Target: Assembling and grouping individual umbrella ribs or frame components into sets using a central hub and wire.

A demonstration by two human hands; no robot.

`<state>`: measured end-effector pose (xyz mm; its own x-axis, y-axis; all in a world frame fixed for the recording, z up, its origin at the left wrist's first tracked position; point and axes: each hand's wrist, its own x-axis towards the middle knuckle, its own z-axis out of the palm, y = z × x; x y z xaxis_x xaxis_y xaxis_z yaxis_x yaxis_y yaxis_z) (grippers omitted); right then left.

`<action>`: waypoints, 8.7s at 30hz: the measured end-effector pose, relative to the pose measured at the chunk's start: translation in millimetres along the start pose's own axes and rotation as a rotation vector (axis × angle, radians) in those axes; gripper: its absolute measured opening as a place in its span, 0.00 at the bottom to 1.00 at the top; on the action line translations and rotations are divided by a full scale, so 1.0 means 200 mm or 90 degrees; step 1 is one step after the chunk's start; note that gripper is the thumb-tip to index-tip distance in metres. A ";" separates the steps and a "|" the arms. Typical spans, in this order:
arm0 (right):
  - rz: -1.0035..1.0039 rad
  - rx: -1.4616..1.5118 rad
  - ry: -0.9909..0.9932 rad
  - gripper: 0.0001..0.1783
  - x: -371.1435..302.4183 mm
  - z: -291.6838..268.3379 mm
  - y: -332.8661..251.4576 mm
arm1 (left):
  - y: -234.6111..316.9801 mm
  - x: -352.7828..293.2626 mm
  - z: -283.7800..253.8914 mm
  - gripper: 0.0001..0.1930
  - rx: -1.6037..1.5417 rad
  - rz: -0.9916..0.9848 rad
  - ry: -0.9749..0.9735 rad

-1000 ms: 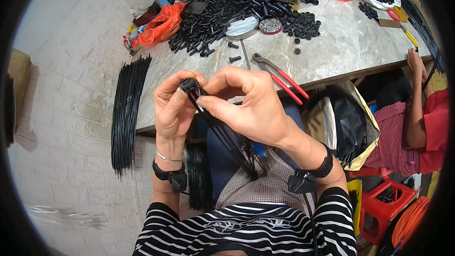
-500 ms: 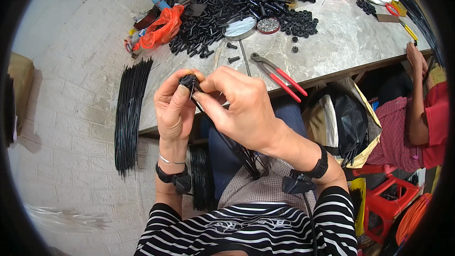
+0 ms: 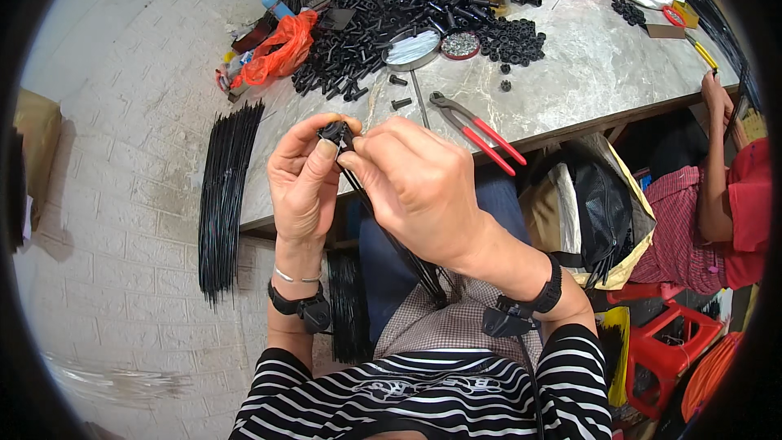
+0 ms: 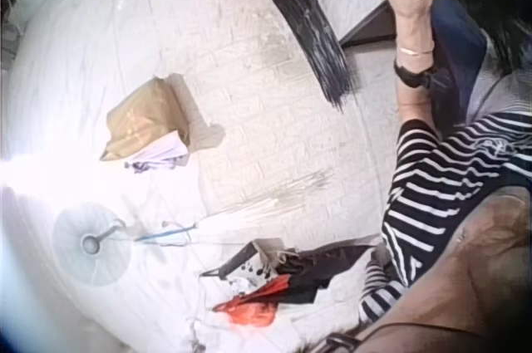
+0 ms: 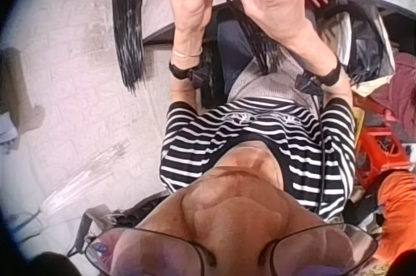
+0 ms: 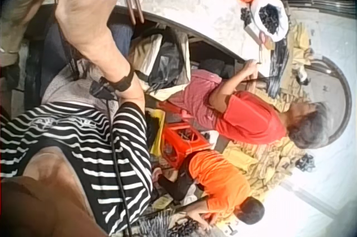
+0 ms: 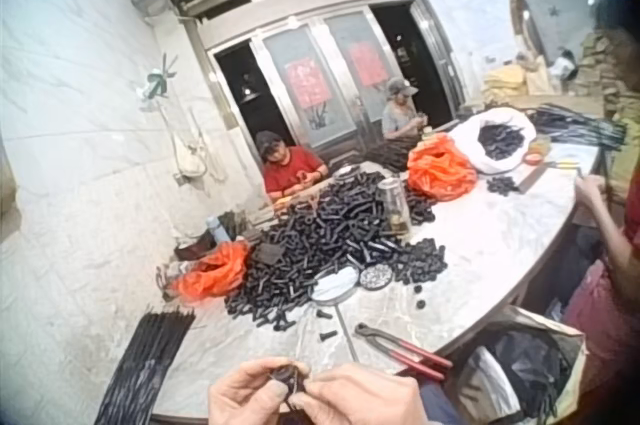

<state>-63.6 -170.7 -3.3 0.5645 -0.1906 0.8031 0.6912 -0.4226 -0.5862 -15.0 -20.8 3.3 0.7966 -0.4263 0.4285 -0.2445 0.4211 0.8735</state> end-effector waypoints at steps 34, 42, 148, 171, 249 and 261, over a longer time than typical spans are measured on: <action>-0.030 -0.029 0.083 0.06 0.01 0.04 0.05 | -0.04 -0.01 0.13 0.14 0.115 0.058 0.162; -0.007 -0.006 0.072 0.06 0.01 0.00 0.06 | 0.01 -0.04 0.12 0.14 0.343 0.069 0.138; -0.185 -0.202 -0.123 0.25 0.28 -0.41 -0.45 | 0.25 0.06 0.38 0.20 0.030 0.280 -0.108; 0.009 -0.141 -0.402 0.07 -0.13 -0.28 0.12 | -0.59 -0.30 0.12 0.15 0.166 0.218 0.109; 0.423 -0.096 -0.559 0.17 -0.42 -0.47 0.11 | -0.59 -0.31 0.03 0.24 0.011 -0.147 0.271; 0.721 0.319 -0.555 0.21 -0.55 -0.46 0.20 | -0.61 -0.31 0.01 0.27 0.062 -0.110 0.222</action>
<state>-138.8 -247.6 -105.4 0.8466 0.4460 -0.2904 -0.3019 -0.0469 -0.9522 -35.1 -47.9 -129.9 0.9665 -0.1791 0.1840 -0.1285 0.2827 0.9506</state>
